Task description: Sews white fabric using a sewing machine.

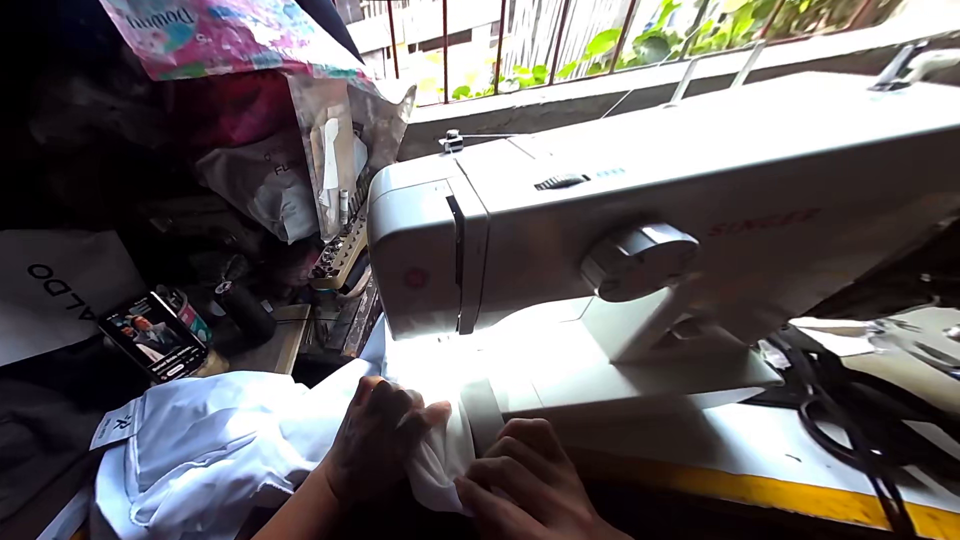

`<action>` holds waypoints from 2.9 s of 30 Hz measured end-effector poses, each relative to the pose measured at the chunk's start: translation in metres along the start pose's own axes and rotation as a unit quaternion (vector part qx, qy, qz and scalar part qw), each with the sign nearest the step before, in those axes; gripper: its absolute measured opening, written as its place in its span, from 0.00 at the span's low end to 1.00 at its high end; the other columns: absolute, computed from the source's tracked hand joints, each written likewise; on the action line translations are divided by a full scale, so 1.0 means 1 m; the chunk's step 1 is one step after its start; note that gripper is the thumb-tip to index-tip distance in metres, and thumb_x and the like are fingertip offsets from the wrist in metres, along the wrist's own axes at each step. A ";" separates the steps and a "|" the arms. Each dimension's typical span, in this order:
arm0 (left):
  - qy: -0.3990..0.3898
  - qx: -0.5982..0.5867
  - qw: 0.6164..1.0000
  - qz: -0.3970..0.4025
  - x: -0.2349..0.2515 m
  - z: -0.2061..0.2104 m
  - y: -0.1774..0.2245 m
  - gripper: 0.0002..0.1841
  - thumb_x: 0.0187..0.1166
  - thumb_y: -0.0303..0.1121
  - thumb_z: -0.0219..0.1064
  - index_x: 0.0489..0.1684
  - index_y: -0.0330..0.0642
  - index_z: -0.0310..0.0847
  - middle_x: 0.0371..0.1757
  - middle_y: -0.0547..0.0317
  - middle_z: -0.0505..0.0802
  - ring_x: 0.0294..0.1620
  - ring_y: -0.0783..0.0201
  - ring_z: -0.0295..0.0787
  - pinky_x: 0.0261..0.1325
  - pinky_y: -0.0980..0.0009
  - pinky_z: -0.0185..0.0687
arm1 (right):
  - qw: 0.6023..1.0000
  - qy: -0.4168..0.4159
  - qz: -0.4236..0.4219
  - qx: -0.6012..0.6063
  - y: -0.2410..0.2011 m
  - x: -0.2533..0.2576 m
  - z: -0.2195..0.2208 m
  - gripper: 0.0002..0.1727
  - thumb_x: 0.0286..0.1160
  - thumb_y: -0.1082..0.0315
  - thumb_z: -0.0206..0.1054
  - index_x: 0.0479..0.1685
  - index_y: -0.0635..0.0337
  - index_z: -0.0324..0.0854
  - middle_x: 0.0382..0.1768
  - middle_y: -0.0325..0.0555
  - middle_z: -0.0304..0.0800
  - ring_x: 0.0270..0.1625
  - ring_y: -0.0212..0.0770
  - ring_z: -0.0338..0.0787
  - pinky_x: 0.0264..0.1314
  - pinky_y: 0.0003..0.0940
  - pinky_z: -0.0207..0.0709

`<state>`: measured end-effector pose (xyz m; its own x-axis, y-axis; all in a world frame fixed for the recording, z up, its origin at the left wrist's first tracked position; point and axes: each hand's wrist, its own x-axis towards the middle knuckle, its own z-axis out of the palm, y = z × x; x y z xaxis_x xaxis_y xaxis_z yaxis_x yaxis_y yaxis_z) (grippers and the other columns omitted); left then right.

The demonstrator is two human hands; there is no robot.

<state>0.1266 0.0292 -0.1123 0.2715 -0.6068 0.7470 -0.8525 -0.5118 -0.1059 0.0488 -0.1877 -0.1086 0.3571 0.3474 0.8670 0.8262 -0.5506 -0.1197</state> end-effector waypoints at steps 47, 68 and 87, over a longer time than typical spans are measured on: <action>0.008 -0.040 0.999 0.018 0.012 0.012 0.013 0.11 0.87 0.32 0.55 0.52 0.51 0.86 0.47 0.60 0.92 0.51 0.61 0.87 0.72 0.60 0.70 | 0.998 -0.050 0.048 0.002 0.066 0.029 -0.030 0.09 0.79 0.62 0.63 0.44 0.50 0.89 0.39 0.35 0.88 0.51 0.31 0.85 0.59 0.24 0.74; 0.018 -0.018 1.000 0.014 0.005 0.013 0.011 0.12 0.90 0.34 0.52 0.53 0.57 0.83 0.50 0.65 0.92 0.57 0.65 0.85 0.81 0.55 0.57 | 0.988 0.001 0.128 0.082 0.068 0.045 -0.038 0.09 0.81 0.59 0.64 0.44 0.50 0.88 0.49 0.30 0.91 0.61 0.26 0.85 0.67 0.22 0.76; 0.027 -0.056 0.998 0.020 0.007 0.015 0.010 0.10 0.89 0.35 0.55 0.51 0.55 0.85 0.47 0.62 0.91 0.53 0.64 0.86 0.78 0.55 0.62 | 0.993 -0.070 0.023 0.095 0.071 0.014 -0.027 0.08 0.86 0.59 0.61 0.52 0.48 0.82 0.51 0.37 0.91 0.61 0.35 0.88 0.71 0.32 0.78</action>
<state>0.1271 0.0105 -0.1182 0.2146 -0.5902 0.7782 -0.9074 -0.4153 -0.0647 0.1004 -0.2422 -0.0917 0.4424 0.4349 0.7843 0.8701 -0.4202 -0.2577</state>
